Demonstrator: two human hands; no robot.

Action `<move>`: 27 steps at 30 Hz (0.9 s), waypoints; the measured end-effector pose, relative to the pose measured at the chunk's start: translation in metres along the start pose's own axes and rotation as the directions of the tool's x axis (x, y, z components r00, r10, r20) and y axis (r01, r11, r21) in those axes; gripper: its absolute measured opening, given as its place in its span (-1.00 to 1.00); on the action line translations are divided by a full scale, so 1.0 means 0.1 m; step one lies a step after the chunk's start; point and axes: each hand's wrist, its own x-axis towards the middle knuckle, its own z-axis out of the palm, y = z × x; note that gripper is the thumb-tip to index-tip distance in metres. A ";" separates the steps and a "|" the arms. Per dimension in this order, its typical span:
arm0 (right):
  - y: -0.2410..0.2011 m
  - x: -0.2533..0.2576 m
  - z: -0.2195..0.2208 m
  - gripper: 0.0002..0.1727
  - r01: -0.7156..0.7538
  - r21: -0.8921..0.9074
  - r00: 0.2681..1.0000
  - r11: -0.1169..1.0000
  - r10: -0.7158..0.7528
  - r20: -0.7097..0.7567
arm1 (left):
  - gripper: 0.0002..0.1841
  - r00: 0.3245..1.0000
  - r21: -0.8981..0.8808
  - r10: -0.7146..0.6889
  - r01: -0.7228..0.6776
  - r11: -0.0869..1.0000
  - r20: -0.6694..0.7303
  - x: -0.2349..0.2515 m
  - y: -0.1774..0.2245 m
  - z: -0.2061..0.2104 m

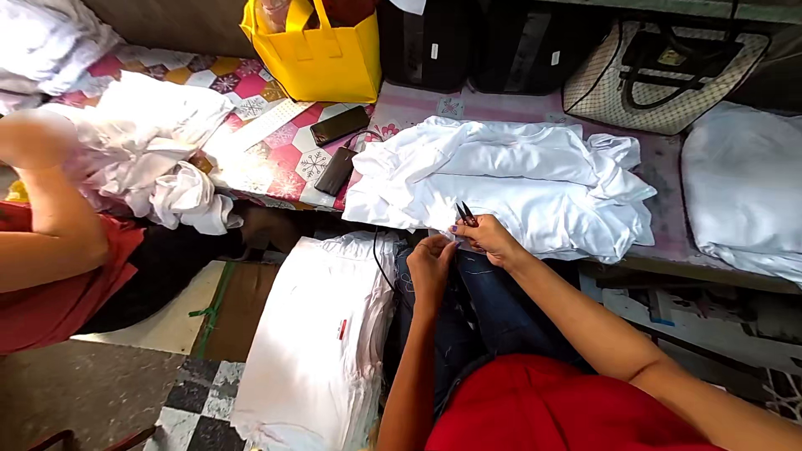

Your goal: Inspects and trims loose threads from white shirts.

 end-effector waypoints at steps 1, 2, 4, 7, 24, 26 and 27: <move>0.01 0.00 0.02 -0.88 0.009 -0.001 1.000 1.000 -0.010 -0.011 | -0.72 0.995 -0.034 0.043 -0.046 0.998 -0.092 0.03 -0.03 0.09; 0.01 -0.01 0.04 -0.88 0.020 -0.006 0.999 1.000 -0.020 -0.028 | -0.76 0.987 -0.050 0.072 -0.080 0.996 -0.142 0.06 -0.07 0.17; 0.01 -0.02 0.02 -0.85 0.040 -0.041 0.998 0.998 -0.041 -0.042 | -0.82 0.986 -0.066 0.085 -0.095 0.993 -0.146 0.07 -0.10 0.22; -0.08 -0.10 -0.08 -0.62 0.035 -0.184 0.999 0.982 -0.032 0.017 | -0.82 0.997 -0.094 0.025 -0.031 0.995 -0.067 0.04 -0.14 0.12; -0.16 -0.05 0.04 -0.55 0.012 -0.513 0.967 0.858 0.120 0.223 | -0.85 0.996 -0.230 -0.087 0.092 0.969 0.029 0.01 -0.17 -0.03; -0.13 -0.11 -0.01 -0.54 0.034 -0.542 0.966 0.840 0.112 0.233 | -0.85 0.991 -0.105 -0.113 0.120 0.987 0.072 0.00 -0.21 -0.05; -0.12 -0.16 -0.08 -0.51 0.049 -0.571 0.959 0.819 0.120 0.255 | -0.84 0.979 0.062 -0.157 0.150 0.987 0.131 0.01 -0.23 -0.10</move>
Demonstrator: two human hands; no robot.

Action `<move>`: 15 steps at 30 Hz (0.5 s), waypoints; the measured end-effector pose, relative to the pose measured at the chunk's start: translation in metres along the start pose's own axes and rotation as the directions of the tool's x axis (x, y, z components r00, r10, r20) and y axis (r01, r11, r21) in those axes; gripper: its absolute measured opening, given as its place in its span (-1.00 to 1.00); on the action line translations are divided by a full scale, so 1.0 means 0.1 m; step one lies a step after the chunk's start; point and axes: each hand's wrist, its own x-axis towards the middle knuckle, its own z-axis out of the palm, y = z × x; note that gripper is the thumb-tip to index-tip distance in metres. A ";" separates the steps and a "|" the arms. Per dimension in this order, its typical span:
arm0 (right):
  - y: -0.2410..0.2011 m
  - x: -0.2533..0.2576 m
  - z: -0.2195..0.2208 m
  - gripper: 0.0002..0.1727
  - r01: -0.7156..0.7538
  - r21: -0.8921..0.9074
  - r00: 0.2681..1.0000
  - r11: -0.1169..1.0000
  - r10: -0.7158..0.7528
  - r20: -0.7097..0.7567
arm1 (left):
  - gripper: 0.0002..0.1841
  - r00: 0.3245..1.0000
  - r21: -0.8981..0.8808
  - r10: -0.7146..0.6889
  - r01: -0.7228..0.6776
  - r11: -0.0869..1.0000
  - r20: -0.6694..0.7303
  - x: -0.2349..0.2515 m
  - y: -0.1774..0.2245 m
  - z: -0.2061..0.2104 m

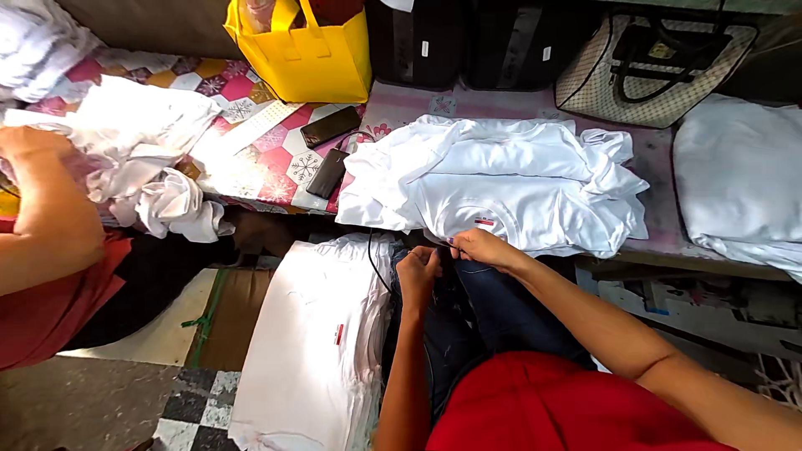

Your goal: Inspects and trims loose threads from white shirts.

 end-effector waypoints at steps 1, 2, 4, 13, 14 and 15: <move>0.06 -0.08 -0.05 -0.47 0.013 -0.052 0.999 0.999 -0.011 0.031 | -0.80 0.995 0.187 -0.067 0.052 0.981 0.079 0.00 -0.02 -0.07; 0.14 -0.18 -0.11 -0.44 0.044 -0.112 0.998 0.993 -0.038 0.055 | -0.77 0.982 0.329 -0.133 0.081 0.941 0.137 0.01 -0.06 -0.12; 0.28 -0.38 -0.28 -0.50 0.117 -0.188 0.993 0.975 -0.115 0.022 | -0.73 0.991 0.400 -0.076 0.026 0.916 0.108 -0.01 -0.10 -0.22; 0.75 -0.33 -0.78 -0.83 0.476 -0.679 0.663 0.560 -0.735 -0.141 | -0.58 0.780 0.450 0.509 -0.626 0.637 0.365 0.63 0.35 -0.09; 0.89 -0.30 -0.78 -0.82 0.464 -0.742 0.686 0.485 -0.726 -0.045 | -0.64 0.805 0.495 0.464 -0.594 0.635 0.370 0.68 0.35 -0.09; 1.01 -0.33 -0.82 -0.77 0.447 -0.765 0.725 0.463 -0.689 0.007 | -0.70 0.826 0.522 0.445 -0.564 0.641 0.345 0.72 0.35 -0.14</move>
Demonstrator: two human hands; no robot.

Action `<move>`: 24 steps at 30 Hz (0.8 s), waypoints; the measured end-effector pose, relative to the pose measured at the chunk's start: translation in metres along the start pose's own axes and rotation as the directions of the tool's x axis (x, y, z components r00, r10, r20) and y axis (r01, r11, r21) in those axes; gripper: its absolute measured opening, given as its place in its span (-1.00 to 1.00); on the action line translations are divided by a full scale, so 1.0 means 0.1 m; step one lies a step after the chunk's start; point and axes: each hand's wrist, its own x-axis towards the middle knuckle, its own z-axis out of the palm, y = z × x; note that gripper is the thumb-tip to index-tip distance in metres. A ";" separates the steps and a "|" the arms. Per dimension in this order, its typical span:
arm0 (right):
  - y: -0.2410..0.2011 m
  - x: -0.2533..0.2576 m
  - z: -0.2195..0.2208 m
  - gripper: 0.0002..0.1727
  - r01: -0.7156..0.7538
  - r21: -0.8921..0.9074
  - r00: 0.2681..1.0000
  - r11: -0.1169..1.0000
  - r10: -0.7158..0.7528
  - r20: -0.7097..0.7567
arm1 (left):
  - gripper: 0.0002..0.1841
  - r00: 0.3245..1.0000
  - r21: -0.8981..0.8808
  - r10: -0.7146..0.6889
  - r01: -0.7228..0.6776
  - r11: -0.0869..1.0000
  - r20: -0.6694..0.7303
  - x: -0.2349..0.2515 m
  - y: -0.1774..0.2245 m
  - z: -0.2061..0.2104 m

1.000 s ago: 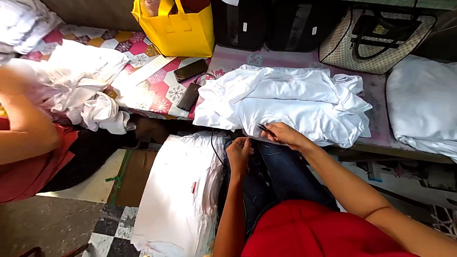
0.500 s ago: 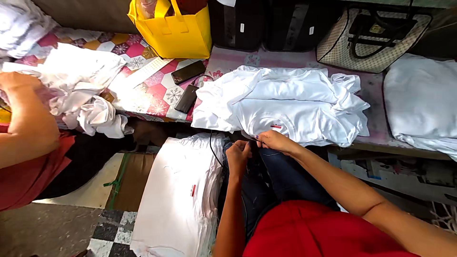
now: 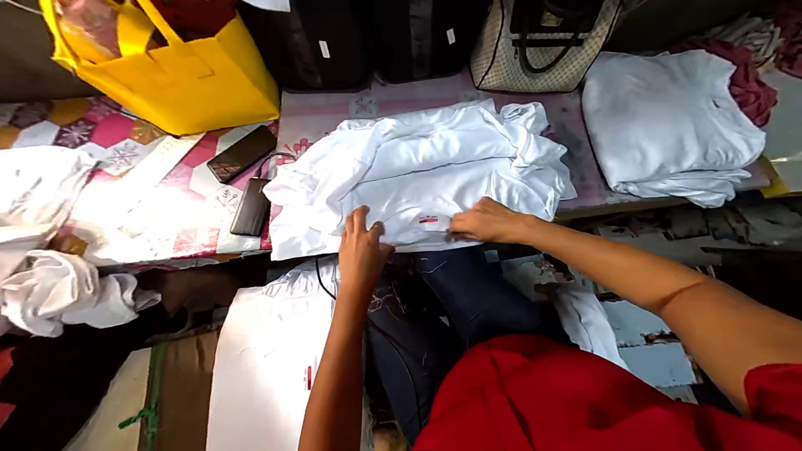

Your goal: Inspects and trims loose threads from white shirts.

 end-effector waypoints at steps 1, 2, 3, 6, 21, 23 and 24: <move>0.07 -0.12 -0.03 -0.72 -0.032 0.010 0.998 0.999 0.031 0.048 | -0.77 0.999 -0.014 -0.028 0.027 1.000 -0.044 -0.01 -0.04 -0.05; 0.13 -0.25 -0.10 -0.68 -0.084 0.049 0.995 0.995 0.081 0.059 | -0.82 0.993 -0.056 -0.052 0.046 0.997 -0.107 -0.04 -0.08 -0.09; 0.16 -0.35 -0.19 -0.64 -0.144 0.105 0.989 0.984 0.141 0.037 | -0.85 0.981 -0.118 -0.067 0.046 0.992 -0.182 -0.05 -0.09 -0.13; 0.22 -0.39 -0.59 -0.73 -0.289 0.246 0.942 0.925 0.321 -0.098 | -0.80 0.934 -0.201 -0.152 0.089 0.975 -0.323 0.19 0.04 -0.33; 1.44 0.75 -0.35 -0.57 -0.687 0.018 0.639 0.726 0.616 -0.461 | -0.61 0.933 0.105 0.138 -0.108 0.989 -0.333 1.78 -0.67 0.00; 1.16 0.64 -0.36 -0.47 -0.665 0.009 0.600 0.747 0.541 -0.589 | -0.65 0.838 0.178 0.276 -0.216 0.960 -0.470 1.38 -0.59 0.01; 0.95 0.57 -0.34 -0.43 -0.655 -0.004 0.590 0.756 0.508 -0.628 | -0.68 0.803 0.202 0.315 -0.244 0.948 -0.506 1.16 -0.48 0.06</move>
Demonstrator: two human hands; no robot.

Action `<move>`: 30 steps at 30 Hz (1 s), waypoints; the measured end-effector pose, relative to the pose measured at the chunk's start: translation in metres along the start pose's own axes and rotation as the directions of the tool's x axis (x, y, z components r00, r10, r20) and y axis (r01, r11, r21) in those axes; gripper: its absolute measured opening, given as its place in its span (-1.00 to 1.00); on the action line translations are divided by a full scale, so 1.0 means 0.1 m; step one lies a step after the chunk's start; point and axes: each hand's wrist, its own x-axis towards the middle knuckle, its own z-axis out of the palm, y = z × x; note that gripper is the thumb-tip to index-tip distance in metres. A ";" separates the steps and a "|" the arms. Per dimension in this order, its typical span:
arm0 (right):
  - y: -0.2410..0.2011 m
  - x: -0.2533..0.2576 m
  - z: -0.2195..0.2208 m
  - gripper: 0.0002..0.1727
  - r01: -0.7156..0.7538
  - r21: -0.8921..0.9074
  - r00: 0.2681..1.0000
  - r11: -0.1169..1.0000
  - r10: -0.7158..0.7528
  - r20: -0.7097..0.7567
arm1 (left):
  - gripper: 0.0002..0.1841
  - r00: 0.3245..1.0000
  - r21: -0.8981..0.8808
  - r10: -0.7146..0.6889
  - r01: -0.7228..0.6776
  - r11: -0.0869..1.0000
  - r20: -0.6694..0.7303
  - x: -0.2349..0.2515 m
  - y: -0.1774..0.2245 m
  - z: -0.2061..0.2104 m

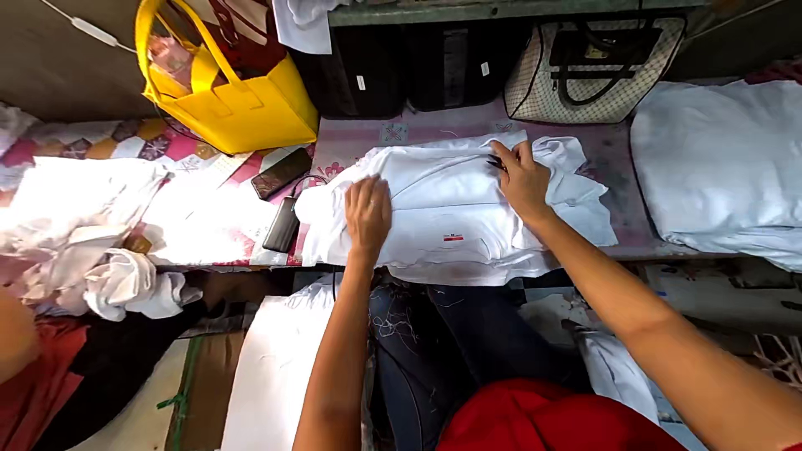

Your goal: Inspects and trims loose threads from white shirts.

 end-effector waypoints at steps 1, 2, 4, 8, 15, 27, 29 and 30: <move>-0.15 -0.19 -0.10 -0.41 0.035 0.007 0.999 0.999 -0.035 -0.009 | -0.72 0.999 -0.001 0.030 -0.030 1.000 -0.040 -0.15 0.15 -0.03; -0.30 -0.37 -0.14 -0.42 0.081 0.019 0.997 0.997 -0.080 -0.020 | -0.73 0.999 0.003 0.036 -0.036 0.999 -0.028 -0.27 0.25 -0.03; -0.52 -0.70 -0.11 -0.54 0.203 0.068 0.979 0.977 -0.204 0.015 | -0.62 0.988 0.063 -0.067 0.058 0.996 0.137 -0.37 0.26 -0.06; -0.24 -0.80 -0.27 -0.66 0.170 -0.005 0.892 0.985 -0.152 0.425 | -0.43 0.863 0.200 -0.425 0.381 0.903 0.272 -0.21 -0.35 -0.39; 0.51 -0.03 -1.21 -0.62 -0.312 0.065 0.910 0.948 0.279 0.307 | -0.61 0.860 -0.023 -0.491 0.498 0.867 0.137 -0.36 0.40 -0.88; -0.25 -0.82 -0.46 -0.69 -0.307 -0.049 0.898 0.950 0.306 0.315 | -0.72 0.648 0.037 -0.678 0.713 0.700 0.347 -0.34 0.97 -0.34; -0.19 -0.88 -0.66 -0.70 -0.307 -0.014 0.914 0.951 0.299 0.274 | -0.72 0.684 -0.019 -0.691 0.714 0.700 0.233 -0.50 0.81 -0.61; -0.23 -0.93 -0.74 -0.72 -0.282 0.019 0.924 0.959 0.266 0.276 | -0.70 0.682 -0.042 -0.705 0.724 0.688 0.196 -0.57 0.82 -0.68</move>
